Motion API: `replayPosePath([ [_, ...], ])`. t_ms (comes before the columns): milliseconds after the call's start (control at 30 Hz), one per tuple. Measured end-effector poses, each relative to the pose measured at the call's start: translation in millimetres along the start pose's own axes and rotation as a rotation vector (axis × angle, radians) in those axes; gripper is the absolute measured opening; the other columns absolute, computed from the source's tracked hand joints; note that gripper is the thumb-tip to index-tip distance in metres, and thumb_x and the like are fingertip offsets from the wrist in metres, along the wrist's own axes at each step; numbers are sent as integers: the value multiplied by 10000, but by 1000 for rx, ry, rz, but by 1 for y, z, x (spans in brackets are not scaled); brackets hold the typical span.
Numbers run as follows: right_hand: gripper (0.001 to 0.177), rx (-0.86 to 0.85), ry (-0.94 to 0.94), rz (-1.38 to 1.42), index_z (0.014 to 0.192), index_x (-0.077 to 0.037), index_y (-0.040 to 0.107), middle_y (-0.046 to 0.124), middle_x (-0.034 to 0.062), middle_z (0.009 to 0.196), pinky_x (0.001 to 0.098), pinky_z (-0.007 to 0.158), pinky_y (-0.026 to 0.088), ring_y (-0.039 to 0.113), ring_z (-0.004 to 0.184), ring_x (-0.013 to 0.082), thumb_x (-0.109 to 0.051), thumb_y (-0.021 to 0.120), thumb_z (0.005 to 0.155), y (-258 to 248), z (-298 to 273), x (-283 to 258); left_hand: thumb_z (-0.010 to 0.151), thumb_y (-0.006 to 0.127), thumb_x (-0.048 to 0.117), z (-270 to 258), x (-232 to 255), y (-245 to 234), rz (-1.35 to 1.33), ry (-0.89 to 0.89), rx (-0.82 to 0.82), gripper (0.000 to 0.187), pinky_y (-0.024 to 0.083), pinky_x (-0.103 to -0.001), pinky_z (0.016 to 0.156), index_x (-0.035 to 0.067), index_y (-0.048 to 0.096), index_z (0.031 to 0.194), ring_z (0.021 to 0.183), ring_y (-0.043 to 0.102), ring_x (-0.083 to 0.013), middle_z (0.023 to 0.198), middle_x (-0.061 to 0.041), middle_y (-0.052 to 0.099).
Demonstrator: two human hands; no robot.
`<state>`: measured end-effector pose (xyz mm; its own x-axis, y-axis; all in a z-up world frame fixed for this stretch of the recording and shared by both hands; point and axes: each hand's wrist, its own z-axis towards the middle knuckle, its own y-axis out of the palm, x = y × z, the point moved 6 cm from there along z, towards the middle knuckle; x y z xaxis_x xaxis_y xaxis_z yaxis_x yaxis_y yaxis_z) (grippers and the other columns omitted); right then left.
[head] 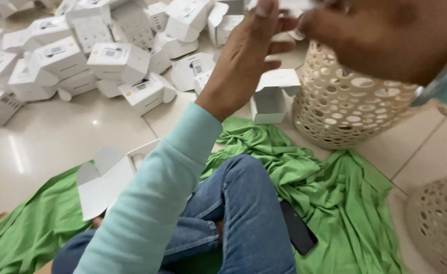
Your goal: The person folds boxes and inserts small instruction papers into them as part of the packaging process.
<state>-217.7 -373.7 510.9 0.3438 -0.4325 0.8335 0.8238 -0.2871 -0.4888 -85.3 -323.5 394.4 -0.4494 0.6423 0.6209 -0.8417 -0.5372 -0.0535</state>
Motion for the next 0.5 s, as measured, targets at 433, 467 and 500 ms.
replayPosePath([
  [433,22,428,-136,645,867,-187,692,624,-3,943,409,971,505,630,905,167,-198,699,885,135,120,-265,966,619,215,-369,-22,-135,-72,-920,980,284,635,-359,707,46,651,1191,895,711,-173,1054,-72,714],
  [467,27,374,-130,702,857,-173,692,630,2,941,392,926,508,633,896,171,-196,701,868,146,122,-280,977,624,258,-391,-25,-138,-1,-1000,1011,303,612,-340,709,44,682,1184,876,720,-184,1056,-79,724],
  [500,37,309,-115,752,846,-159,692,635,7,939,375,881,510,635,887,175,-194,704,851,156,121,-294,989,629,301,-411,-29,-139,65,-1085,1027,330,590,-321,711,43,712,1178,857,729,-194,1059,-85,734],
])
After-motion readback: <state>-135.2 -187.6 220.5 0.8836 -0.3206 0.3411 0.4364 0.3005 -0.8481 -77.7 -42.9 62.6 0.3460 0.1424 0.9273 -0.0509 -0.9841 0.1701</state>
